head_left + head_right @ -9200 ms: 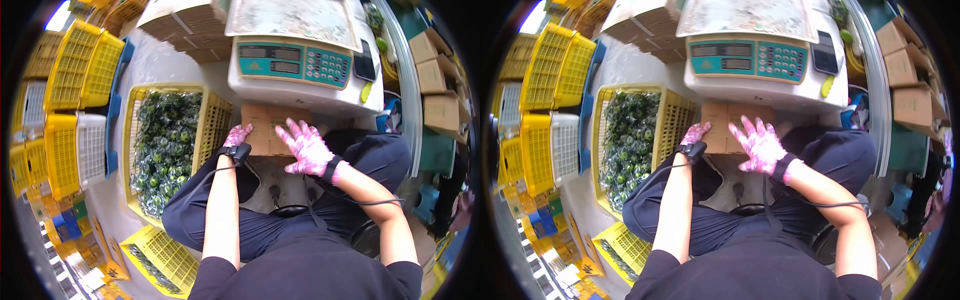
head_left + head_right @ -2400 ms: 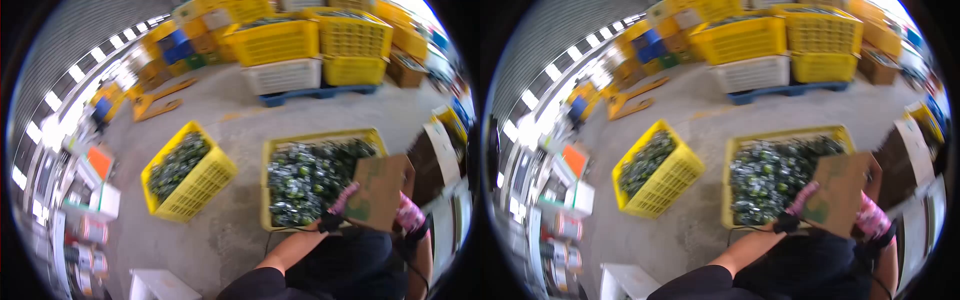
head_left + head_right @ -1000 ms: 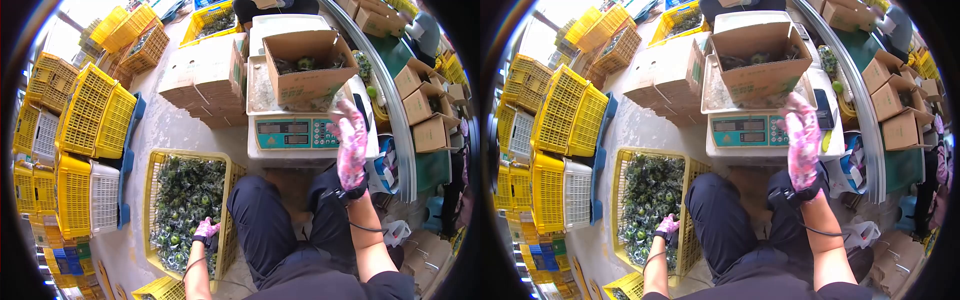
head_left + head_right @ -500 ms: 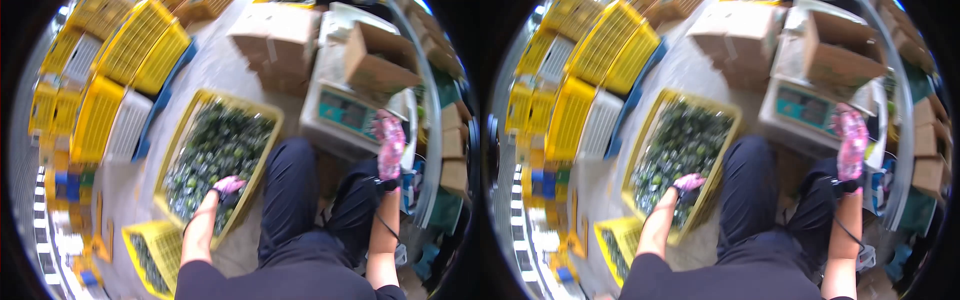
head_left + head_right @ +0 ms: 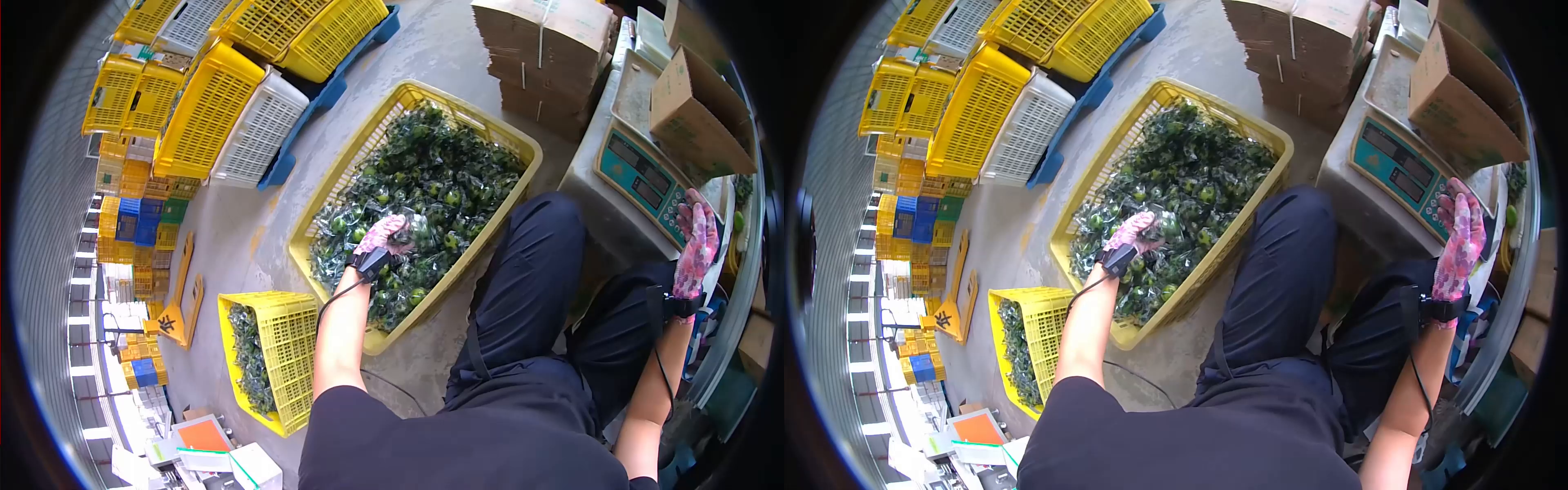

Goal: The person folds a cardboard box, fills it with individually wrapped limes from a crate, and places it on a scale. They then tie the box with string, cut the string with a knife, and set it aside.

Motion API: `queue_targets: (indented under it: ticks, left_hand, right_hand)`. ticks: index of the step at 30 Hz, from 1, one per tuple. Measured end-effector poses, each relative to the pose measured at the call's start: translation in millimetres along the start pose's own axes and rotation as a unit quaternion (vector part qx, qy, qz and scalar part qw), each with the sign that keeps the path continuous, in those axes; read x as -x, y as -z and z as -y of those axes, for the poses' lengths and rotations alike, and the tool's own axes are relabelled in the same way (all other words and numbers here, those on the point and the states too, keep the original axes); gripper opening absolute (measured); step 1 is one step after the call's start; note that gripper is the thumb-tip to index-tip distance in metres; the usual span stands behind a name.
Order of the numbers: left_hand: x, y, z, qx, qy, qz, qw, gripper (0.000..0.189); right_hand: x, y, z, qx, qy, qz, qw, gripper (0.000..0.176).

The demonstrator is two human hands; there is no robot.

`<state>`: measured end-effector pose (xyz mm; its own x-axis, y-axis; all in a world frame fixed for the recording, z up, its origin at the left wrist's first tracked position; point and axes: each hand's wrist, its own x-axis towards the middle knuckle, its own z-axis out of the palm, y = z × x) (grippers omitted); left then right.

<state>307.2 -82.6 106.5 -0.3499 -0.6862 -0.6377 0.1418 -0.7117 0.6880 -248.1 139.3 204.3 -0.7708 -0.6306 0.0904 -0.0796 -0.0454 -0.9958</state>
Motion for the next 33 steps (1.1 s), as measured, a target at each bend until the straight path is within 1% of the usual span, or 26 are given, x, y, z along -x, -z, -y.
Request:
queue_targets:
  ticks: [2, 4, 5, 6, 7, 8, 9, 11, 12, 13, 14, 15, 16, 17, 18, 19, 20, 21, 23, 24, 25, 27, 28, 29, 32, 33]
  left_hand:
    - [3, -15, -2, 0.069, -0.020, -0.081, 0.994, 0.015]
    - [-4, -29, -4, 0.131, -0.024, -0.057, 0.989, 0.014]
    - [2, -57, -12, 0.139, -0.024, -0.030, 0.990, 0.015]
    - [13, -94, -21, 0.168, -0.029, 0.024, 0.985, 0.016]
    - [14, -127, -27, 0.191, -0.014, 0.069, 0.979, 0.019]
    - [9, -152, -31, 0.178, 0.017, 0.112, 0.978, 0.020]
    - [5, -179, -35, 0.162, 0.047, 0.156, 0.973, 0.021]
    - [21, -246, -37, 0.178, 0.036, 0.214, 0.960, 0.025]
    - [9, -254, -28, 0.085, -0.046, 0.274, 0.957, 0.031]
    - [-7, -263, -22, -0.004, -0.133, 0.338, 0.932, 0.038]
    - [0, -285, -36, 0.144, 0.025, 0.432, 0.890, 0.046]
    - [17, -309, -50, 0.273, 0.192, 0.497, 0.801, 0.055]
    - [27, -337, -44, 0.319, 0.150, 0.369, 0.860, 0.068]
    - [17, -341, -37, 0.358, 0.169, 0.506, 0.767, 0.069]
    - [30, -363, -41, 0.316, 0.130, 0.470, 0.814, 0.069]
    - [45, -382, -43, 0.275, 0.086, 0.425, 0.858, 0.069]
    - [41, -392, -40, 0.276, 0.088, 0.429, 0.856, 0.069]
    - [33, -399, -37, 0.254, 0.094, 0.433, 0.860, 0.067]
    - [25, -409, -31, 0.236, 0.121, 0.425, 0.866, 0.058]
    - [24, -410, -28, 0.234, 0.131, 0.426, 0.864, 0.056]
    - [23, -411, -25, 0.232, 0.141, 0.427, 0.863, 0.055]
    - [16, -407, -23, 0.241, 0.143, 0.432, 0.857, 0.054]
    - [11, -402, -22, 0.247, 0.137, 0.417, 0.864, 0.054]
    - [6, -395, -21, 0.254, 0.133, 0.398, 0.871, 0.054]
    - [-1, -386, -28, 0.235, 0.106, 0.360, 0.897, 0.052]
    - [-1, -386, -33, 0.222, 0.102, 0.350, 0.904, 0.051]
  right_hand:
    - [-3, -2, -12, 0.014, 0.027, 0.034, 0.999, 0.034]
    - [21, -46, 21, 0.020, 0.023, 0.043, 0.999, 0.030]
    - [32, -73, 41, 0.025, 0.044, 0.087, 0.995, 0.027]
    - [45, -99, 54, 0.024, 0.074, 0.148, 0.986, 0.036]
    - [62, -126, 63, -0.047, 0.056, 0.209, 0.975, 0.056]
    - [66, -144, 76, 0.082, 0.186, 0.287, 0.936, 0.073]
    - [70, -164, 78, 0.233, 0.288, 0.307, 0.877, 0.078]
    - [67, -189, 66, 0.261, 0.349, 0.330, 0.837, 0.079]
    - [55, -190, 56, 0.282, 0.376, 0.336, 0.816, 0.075]
    - [44, -181, 62, 0.304, 0.370, 0.323, 0.816, 0.064]
    - [35, -166, 73, 0.292, 0.345, 0.319, 0.833, 0.058]
    - [23, -148, 83, 0.277, 0.323, 0.315, 0.848, 0.053]
    - [10, -128, 92, 0.266, 0.343, 0.259, 0.863, 0.049]
    - [3, -112, 100, 0.246, 0.361, 0.208, 0.875, 0.045]
    - [-19, -91, 117, 0.260, 0.448, 0.140, 0.844, 0.041]
    - [-37, -72, 131, 0.259, 0.463, 0.034, 0.847, 0.038]
    - [-46, -62, 142, 0.088, 0.309, -0.011, 0.947, 0.039]
    - [-80, -40, 142, 0.181, 0.347, -0.080, 0.917, 0.042]
    - [-118, -14, 146, 0.341, 0.404, -0.133, 0.838, 0.046]
    - [-132, -3, 133, 0.390, 0.364, -0.074, 0.843, 0.047]
    - [-136, 5, 123, 0.468, 0.385, -0.049, 0.794, 0.045]
    - [-135, 9, 109, 0.446, 0.409, -0.075, 0.793, 0.038]
    - [-133, 8, 111, 0.368, 0.447, -0.079, 0.812, 0.032]
    - [-126, 13, 113, 0.324, 0.391, -0.088, 0.857, 0.025]
    - [-119, 32, 117, 0.228, 0.334, -0.084, 0.910, 0.022]
    - [-125, 43, 116, 0.200, 0.345, -0.081, 0.913, 0.022]
